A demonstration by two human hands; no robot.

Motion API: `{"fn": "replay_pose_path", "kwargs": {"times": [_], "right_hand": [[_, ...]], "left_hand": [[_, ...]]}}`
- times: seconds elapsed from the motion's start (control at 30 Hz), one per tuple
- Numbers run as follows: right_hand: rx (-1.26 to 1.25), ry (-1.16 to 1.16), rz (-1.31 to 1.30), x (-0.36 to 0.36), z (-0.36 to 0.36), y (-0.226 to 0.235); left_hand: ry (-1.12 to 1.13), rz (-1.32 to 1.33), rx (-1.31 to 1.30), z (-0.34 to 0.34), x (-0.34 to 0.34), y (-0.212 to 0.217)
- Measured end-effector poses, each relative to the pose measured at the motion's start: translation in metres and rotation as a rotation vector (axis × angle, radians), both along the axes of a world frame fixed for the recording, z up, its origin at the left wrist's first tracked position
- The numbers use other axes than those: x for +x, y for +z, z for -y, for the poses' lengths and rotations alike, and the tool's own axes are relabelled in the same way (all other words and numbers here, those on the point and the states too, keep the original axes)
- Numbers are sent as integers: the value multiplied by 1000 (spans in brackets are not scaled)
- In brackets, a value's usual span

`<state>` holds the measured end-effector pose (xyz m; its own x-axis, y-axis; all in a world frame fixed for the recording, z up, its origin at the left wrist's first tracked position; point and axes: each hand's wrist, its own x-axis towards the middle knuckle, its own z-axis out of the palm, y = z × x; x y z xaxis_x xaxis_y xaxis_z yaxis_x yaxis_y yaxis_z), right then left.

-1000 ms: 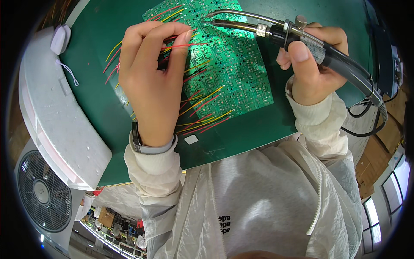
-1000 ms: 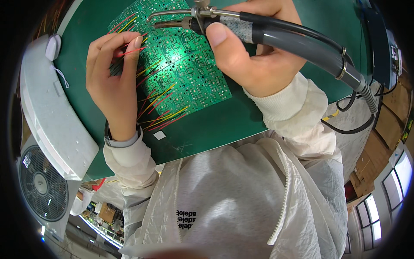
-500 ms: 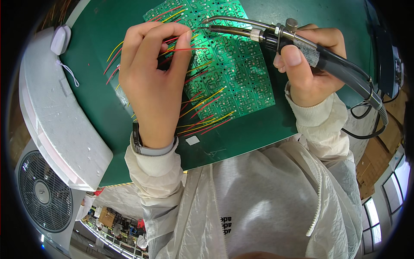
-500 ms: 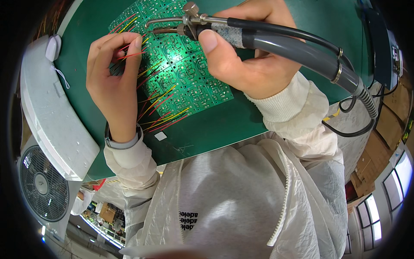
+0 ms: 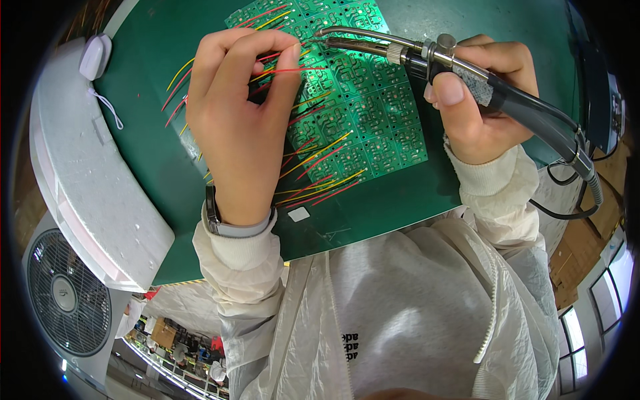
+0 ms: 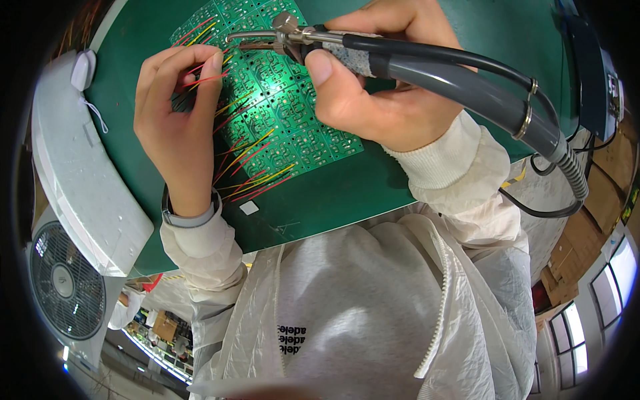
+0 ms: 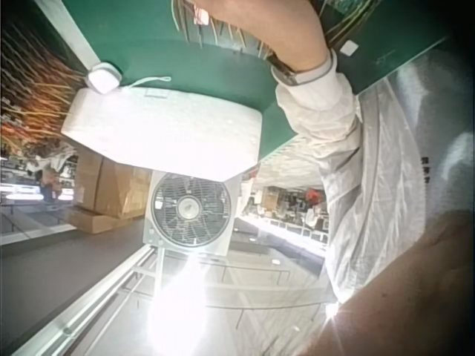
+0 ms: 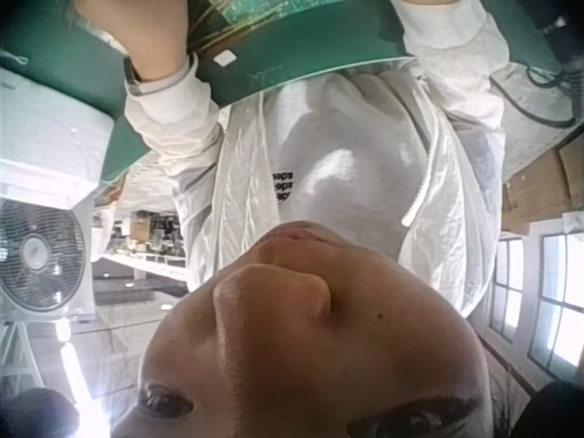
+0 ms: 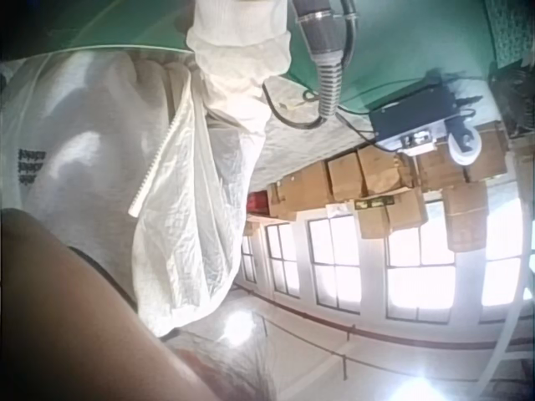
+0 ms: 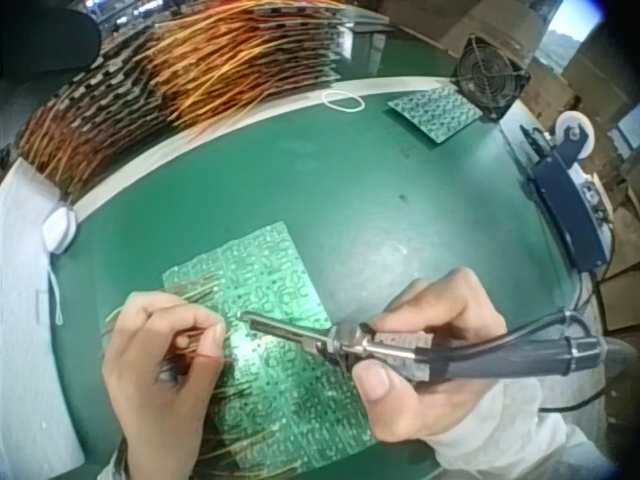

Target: The person solders wires to a circuit board using a soldering iron, retrieving additional wires from a tray by hand.

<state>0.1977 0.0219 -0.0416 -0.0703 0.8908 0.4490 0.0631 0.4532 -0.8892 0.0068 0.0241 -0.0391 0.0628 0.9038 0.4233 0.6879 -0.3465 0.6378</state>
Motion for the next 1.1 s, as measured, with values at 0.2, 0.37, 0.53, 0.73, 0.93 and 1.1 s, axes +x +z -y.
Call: {"fn": "replay_pose_path", "kwargs": {"times": [0.2, 0.37, 0.53, 0.73, 0.93, 1.1], "right_hand": [[62, 9, 83, 1, -2, 2], [90, 13, 113, 2, -4, 2], [67, -29, 70, 2, -1, -1], [83, -80, -61, 1, 0, -1], [26, -149, -97, 1, 0, -1], [39, -131, -144, 3, -2, -1]], "left_hand": [[2, -20, 13, 1, 0, 0], [9, -23, 21, 1, 1, -1], [4, -35, 29, 0, 1, -1], [1, -57, 25, 2, 0, 2], [-46, -43, -10, -1, -3, 13], [-84, -157, 98, 0, 3, 23]]}}
